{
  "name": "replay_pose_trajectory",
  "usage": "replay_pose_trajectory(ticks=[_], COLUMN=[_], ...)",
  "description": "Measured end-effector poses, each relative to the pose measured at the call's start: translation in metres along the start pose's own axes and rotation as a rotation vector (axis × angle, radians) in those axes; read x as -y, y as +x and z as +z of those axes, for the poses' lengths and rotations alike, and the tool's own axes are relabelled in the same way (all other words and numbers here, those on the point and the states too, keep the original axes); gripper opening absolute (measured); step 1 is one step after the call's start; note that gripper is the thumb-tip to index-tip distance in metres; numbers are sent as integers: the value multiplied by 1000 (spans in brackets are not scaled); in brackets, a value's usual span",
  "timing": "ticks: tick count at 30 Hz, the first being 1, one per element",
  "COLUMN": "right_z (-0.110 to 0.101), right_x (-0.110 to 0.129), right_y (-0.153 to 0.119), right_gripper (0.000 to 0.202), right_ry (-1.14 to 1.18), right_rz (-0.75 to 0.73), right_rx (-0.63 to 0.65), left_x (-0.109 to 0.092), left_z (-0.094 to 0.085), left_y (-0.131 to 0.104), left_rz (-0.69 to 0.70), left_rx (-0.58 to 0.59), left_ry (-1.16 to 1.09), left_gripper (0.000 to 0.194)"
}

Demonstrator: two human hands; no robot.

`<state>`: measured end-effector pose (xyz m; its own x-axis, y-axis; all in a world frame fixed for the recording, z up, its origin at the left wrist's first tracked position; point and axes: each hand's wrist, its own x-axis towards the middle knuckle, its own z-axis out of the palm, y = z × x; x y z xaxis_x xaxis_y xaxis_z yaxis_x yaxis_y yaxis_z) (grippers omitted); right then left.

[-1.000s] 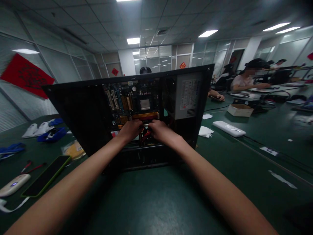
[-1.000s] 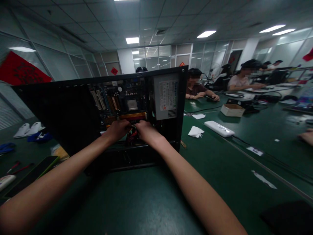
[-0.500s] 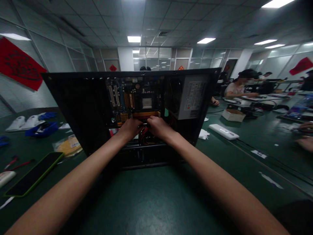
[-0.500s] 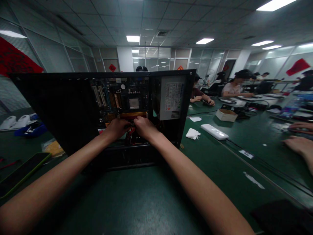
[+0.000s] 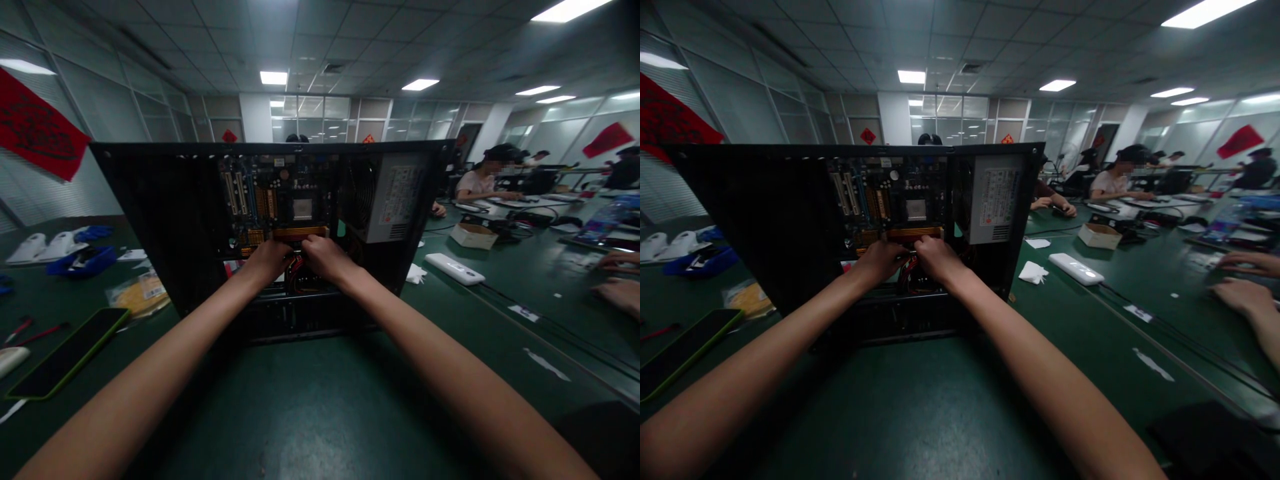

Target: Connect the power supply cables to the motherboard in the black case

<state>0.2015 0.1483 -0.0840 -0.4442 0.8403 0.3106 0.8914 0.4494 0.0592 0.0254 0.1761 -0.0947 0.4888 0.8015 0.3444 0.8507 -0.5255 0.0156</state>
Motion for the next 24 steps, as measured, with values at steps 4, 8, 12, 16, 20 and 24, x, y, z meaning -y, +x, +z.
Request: replay_pose_trajectory(ticks=[4, 8, 12, 16, 20, 24], right_z=[1, 2, 1, 3, 6, 11], right_x=[-1, -2, -1, -5, -10, -11], right_y=[2, 3, 0, -6, -9, -8], right_gripper=[28, 27, 28, 29, 29, 24], right_ry=[4, -3, 2, 39, 148, 292], right_rz=[-5, -13, -19, 6, 29, -28], right_rx=[15, 2, -20, -58, -138, -219], left_x=[-2, -5, -12, -11, -8, -8], left_z=[-1, -4, -11, -18, -19, -14], left_y=[1, 1, -7, -20, -30, -36], left_rz=[-3, 10, 26, -20, -53, -30], left_rx=[6, 35, 89, 0, -77, -9], left_ry=[-4, 45, 137, 57, -200, -284], left_gripper=[24, 25, 30, 34, 31, 31])
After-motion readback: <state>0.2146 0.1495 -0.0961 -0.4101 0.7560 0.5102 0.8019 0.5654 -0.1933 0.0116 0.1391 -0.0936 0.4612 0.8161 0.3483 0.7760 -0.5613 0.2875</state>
